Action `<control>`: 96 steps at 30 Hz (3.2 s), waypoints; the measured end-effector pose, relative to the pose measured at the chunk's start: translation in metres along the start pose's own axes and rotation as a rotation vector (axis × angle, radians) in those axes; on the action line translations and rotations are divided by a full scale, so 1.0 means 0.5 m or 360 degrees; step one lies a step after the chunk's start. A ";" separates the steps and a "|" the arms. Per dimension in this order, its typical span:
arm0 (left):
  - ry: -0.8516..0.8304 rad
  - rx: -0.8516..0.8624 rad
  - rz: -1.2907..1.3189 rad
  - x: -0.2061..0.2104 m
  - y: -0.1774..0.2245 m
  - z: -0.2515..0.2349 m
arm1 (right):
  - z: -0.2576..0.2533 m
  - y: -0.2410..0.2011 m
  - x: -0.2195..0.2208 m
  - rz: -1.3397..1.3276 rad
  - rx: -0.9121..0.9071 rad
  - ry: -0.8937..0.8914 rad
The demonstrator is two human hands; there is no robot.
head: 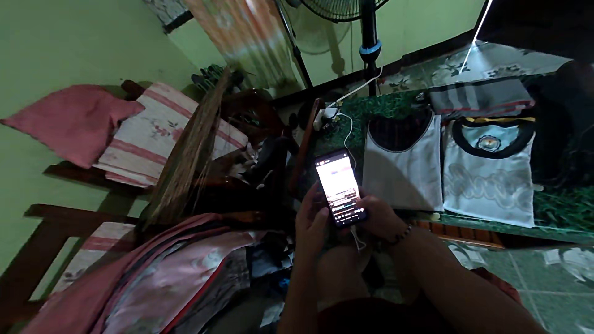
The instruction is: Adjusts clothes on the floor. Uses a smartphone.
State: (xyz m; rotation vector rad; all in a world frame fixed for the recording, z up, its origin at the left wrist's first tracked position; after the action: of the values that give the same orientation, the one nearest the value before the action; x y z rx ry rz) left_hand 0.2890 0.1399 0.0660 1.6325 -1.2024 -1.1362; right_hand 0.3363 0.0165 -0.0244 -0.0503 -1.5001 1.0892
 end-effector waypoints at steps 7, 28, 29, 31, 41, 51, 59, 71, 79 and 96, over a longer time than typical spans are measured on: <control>-0.0012 0.0044 0.0084 0.005 -0.001 0.002 | -0.002 -0.002 -0.004 0.0020 -0.0020 0.0009; -0.0039 0.0055 0.0057 0.005 -0.006 0.002 | -0.003 -0.004 0.002 0.0023 -0.0059 -0.0048; -0.0038 0.0060 0.0059 0.005 -0.007 0.001 | -0.004 -0.005 0.003 0.0019 -0.0072 -0.0060; -0.0032 0.0056 0.0047 0.004 -0.009 0.001 | -0.004 -0.005 0.006 0.0021 -0.0071 -0.0085; -0.0045 0.0053 0.0081 0.007 -0.007 -0.001 | -0.011 0.005 0.001 0.0007 -0.0009 -0.0092; -0.0013 -0.0013 0.0056 0.004 -0.011 0.003 | -0.013 0.007 0.002 0.0056 -0.0051 -0.0172; -0.0023 0.0015 0.0104 0.006 -0.011 0.001 | -0.010 0.005 0.004 0.0041 -0.0042 -0.0155; -0.0040 0.0031 0.0081 0.010 -0.006 -0.002 | -0.010 0.000 0.004 0.0038 -0.0062 -0.0133; -0.0020 0.0023 0.0041 0.006 -0.006 -0.003 | -0.014 0.004 0.009 0.0071 -0.0083 -0.0305; 0.0106 -0.0085 0.0171 -0.024 -0.024 -0.002 | 0.008 -0.001 0.053 0.0152 -0.0042 -0.0615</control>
State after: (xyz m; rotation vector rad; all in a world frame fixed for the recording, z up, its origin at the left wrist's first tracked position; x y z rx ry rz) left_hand 0.2914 0.1543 0.0574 1.5348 -1.1924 -1.0306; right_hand 0.3261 0.0298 -0.0034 0.0757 -1.8730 1.2033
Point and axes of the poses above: each hand's wrist, its own z-axis away from the middle knuckle, its own x-axis out of the palm, y = z × x, the point moved 10 cm from there along -z, towards the middle knuckle, and after that the axes turned 4 degrees about x, right-handed, at the moved point
